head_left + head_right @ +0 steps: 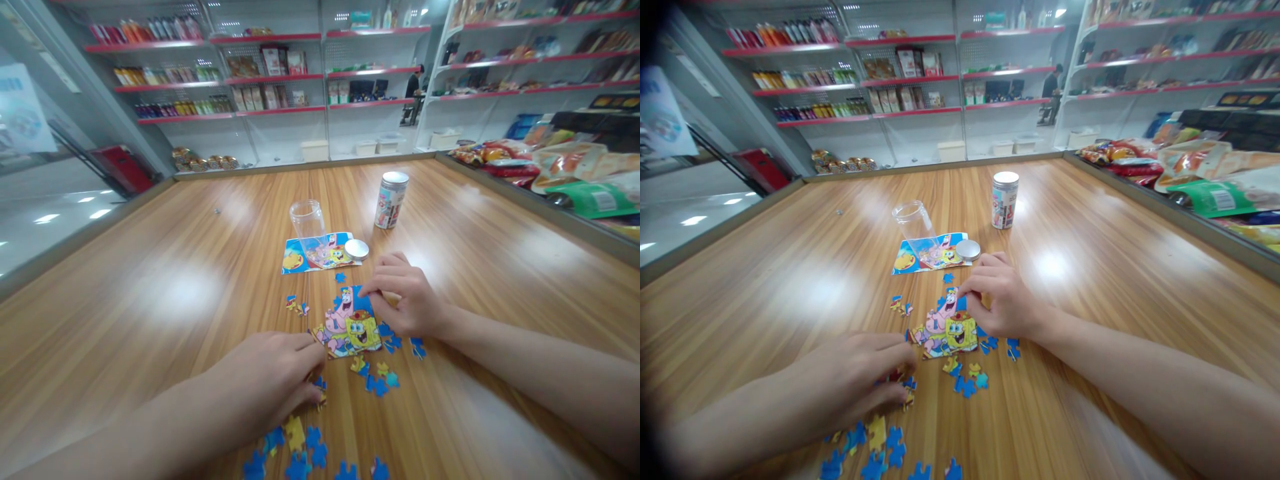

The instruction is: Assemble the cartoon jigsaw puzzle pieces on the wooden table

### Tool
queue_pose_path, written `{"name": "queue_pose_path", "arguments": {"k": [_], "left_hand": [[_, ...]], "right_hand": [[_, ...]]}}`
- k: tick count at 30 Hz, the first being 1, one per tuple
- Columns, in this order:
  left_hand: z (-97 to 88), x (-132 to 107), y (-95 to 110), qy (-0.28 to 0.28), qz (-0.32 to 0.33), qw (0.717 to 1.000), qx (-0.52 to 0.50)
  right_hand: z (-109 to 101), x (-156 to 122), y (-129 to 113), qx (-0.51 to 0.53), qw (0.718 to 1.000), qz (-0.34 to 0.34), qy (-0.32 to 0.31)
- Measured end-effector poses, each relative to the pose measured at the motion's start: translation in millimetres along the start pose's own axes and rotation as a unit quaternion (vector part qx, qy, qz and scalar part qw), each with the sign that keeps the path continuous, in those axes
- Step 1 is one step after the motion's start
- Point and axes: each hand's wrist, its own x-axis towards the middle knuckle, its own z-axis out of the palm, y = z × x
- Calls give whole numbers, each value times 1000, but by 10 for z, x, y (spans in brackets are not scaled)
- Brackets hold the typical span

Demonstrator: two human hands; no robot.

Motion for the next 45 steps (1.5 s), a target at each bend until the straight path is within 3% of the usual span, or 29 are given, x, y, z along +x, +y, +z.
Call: {"name": "queue_pose_path", "arguments": {"k": [4,11,15,21,27,33,38,42,45], "left_hand": [[-44,31,-8,1,5,1000,-2],[-237,-75,-262,-10,-33,998,44],[-319,-132,-220,-14,-61,996,58],[-297,-61,-54,-38,-11,999,-3],[-216,-28,-122,7,7,1000,4],[-186,-59,-184,24,91,996,5],[-214,-91,-177,32,72,995,66],[-208,-77,-138,36,107,993,22],[-210,-89,-151,36,93,995,21]], "right_hand": [[-4,-8,6,6,1000,-2,0],[-6,-15,22,5,1000,7,-7],[-3,-7,23,5,1000,6,-5],[-14,-11,22,0,1000,10,-11],[-18,-14,24,-7,1000,14,-16],[-20,-25,39,-10,1000,18,-12],[-27,-23,42,-11,1000,16,-5],[-25,-27,48,-11,1000,17,-10],[-34,-21,50,-8,1000,12,-22]]}}
